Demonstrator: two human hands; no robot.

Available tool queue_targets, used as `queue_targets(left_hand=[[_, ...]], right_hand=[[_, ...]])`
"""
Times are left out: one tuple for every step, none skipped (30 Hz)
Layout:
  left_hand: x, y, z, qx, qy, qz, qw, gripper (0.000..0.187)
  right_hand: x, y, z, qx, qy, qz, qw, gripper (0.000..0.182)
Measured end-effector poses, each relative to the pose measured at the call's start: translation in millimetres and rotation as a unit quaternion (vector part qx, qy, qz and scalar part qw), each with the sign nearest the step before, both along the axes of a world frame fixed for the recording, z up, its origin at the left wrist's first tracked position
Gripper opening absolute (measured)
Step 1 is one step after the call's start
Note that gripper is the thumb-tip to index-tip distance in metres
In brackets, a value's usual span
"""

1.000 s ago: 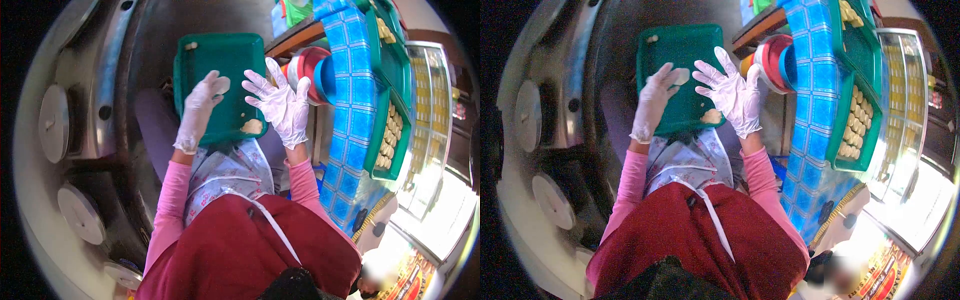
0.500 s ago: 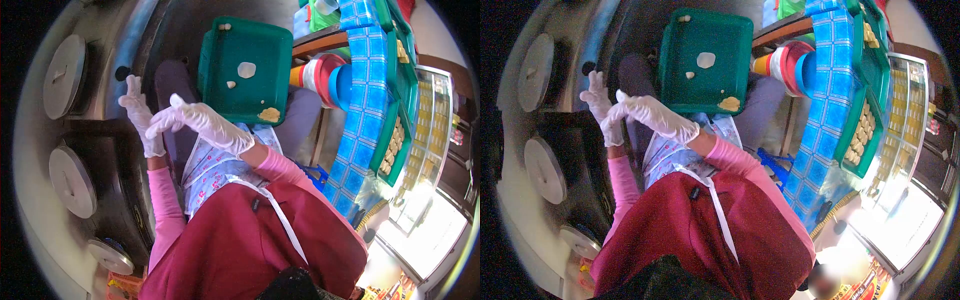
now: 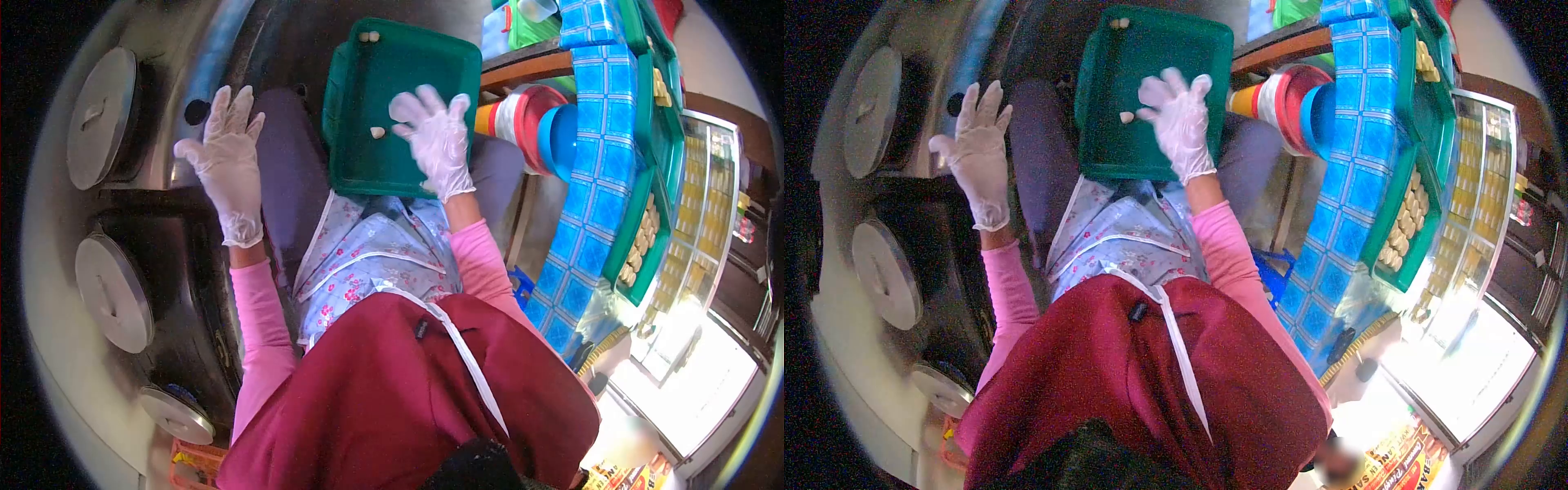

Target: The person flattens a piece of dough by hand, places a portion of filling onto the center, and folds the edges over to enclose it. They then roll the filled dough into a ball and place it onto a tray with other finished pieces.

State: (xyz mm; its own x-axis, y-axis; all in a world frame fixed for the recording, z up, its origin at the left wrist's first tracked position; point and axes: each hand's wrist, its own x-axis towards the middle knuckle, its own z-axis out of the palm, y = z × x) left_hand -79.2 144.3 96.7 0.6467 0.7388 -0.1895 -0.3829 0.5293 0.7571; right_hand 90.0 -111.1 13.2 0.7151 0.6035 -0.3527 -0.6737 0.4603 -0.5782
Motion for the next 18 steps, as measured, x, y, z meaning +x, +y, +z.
queue_targets(left_hand=[[4.5, -4.0, -5.8, 0.013, 0.011, 0.003, 1.000, 0.104], [6.1, -7.8, -12.4, 0.026, 0.026, 0.004, 0.999, 0.103], [7.8, -8.3, -21.4, 0.003, 0.014, -0.001, 1.000, 0.099], [8.5, -10.4, -27.2, -0.003, 0.020, -0.002, 1.000, 0.098], [9.6, -12.8, -31.8, -0.010, 0.026, -0.003, 1.000, 0.097], [12.4, -13.7, -34.5, -0.015, 0.030, -0.003, 0.999, 0.097], [12.6, -13.9, -35.2, -0.021, 0.021, -0.001, 1.000, 0.095], [11.5, -13.5, -35.8, -0.010, 0.024, 0.003, 1.000, 0.093], [10.0, -11.9, -36.3, 0.003, 0.027, 0.007, 1.000, 0.092], [5.1, -11.0, -36.6, 0.014, 0.033, 0.011, 0.999, 0.091], [0.1, -6.9, -37.1, 0.017, 0.040, 0.019, 0.999, 0.089], [-1.6, -2.3, -39.9, 0.021, 0.041, 0.032, 0.998, 0.087], [-6.6, -1.0, -42.7, 0.021, 0.047, 0.040, 0.998, 0.086], [-12.6, -2.8, -45.5, 0.019, 0.059, 0.049, 0.997, 0.083], [-11.9, -2.1, -48.5, 0.019, 0.065, 0.060, 0.996, 0.079], [-5.4, -0.8, -47.4, 0.019, 0.068, 0.071, 0.995, 0.076], [-0.6, -3.0, -46.7, 0.030, 0.071, 0.065, 0.995, 0.073], [2.9, -9.2, -46.4, 0.041, 0.077, 0.058, 0.994, 0.070]], right_hand=[[9.5, 7.7, 6.7, -0.163, -0.123, -0.057, 0.977, 0.074], [15.6, 14.5, 13.3, -0.320, -0.238, -0.112, 0.910, 0.071], [23.9, 18.7, 5.2, -0.468, -0.374, -0.112, 0.793, 0.068], [35.7, 26.6, -4.7, -0.591, -0.491, -0.106, 0.631, 0.066], [46.0, 35.0, -13.3, -0.682, -0.582, -0.095, 0.433, 0.066], [54.4, 45.7, -22.6, -0.693, -0.610, -0.079, 0.376, 0.076], [55.0, 55.7, -27.0, -0.689, -0.640, -0.059, 0.334, 0.075], [55.6, 63.7, -32.0, -0.682, -0.669, -0.038, 0.291, 0.074], [57.1, 62.7, -56.7, -0.666, -0.716, -0.005, 0.208, 0.074], [55.5, 58.2, -83.1, -0.644, -0.754, 0.031, 0.125, 0.075], [57.5, 62.0, -87.0, -0.614, -0.747, 0.000, 0.255, 0.077], [56.5, 64.2, -91.0, -0.669, -0.716, 0.023, 0.198, 0.071], [57.6, 64.1, -86.2, -0.658, -0.720, 0.020, 0.222, 0.074], [55.8, 62.0, -75.5, -0.649, -0.720, 0.019, 0.245, 0.078], [56.5, 64.4, -64.9, -0.660, -0.707, 0.019, 0.254, 0.080], [57.5, 67.9, -47.8, -0.669, -0.695, 0.017, 0.262, 0.083], [57.3, 67.8, -39.0, -0.680, -0.682, 0.020, 0.269, 0.086], [60.3, 65.9, -42.5, -0.671, -0.686, 0.032, 0.277, 0.088]])
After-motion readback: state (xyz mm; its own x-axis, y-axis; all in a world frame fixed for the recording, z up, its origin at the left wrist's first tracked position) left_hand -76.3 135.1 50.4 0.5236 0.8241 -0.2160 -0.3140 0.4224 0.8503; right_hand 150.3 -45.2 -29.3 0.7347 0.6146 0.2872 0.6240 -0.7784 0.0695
